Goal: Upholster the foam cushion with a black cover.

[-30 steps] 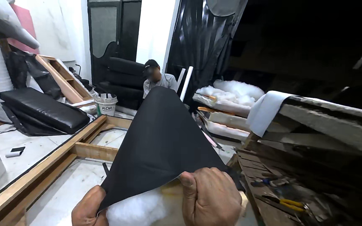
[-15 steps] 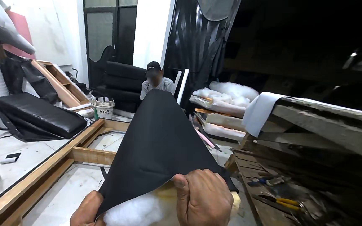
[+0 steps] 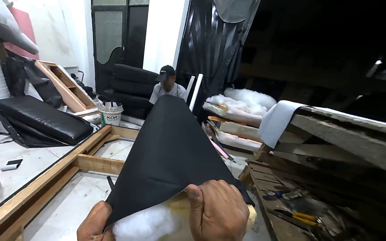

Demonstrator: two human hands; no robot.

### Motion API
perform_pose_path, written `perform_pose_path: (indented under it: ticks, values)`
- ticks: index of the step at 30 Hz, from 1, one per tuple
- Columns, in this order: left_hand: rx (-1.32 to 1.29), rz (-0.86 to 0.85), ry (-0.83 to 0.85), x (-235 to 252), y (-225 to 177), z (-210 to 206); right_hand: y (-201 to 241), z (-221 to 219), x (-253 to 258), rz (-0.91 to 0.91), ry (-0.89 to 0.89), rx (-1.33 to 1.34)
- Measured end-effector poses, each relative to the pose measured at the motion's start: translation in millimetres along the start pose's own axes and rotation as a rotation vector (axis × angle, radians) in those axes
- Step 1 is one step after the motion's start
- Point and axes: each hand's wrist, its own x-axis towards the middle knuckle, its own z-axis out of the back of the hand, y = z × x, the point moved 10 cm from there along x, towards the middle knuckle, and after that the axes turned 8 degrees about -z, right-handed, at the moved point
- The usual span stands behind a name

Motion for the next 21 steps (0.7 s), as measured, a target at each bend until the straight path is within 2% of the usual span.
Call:
perform_pose_path:
  ticks: [21]
  values:
    - [0.017, 0.007, 0.011, -2.7, 1.9, -0.1, 0.9, -1.0, -0.8, 0.01, 0.005, 0.0]
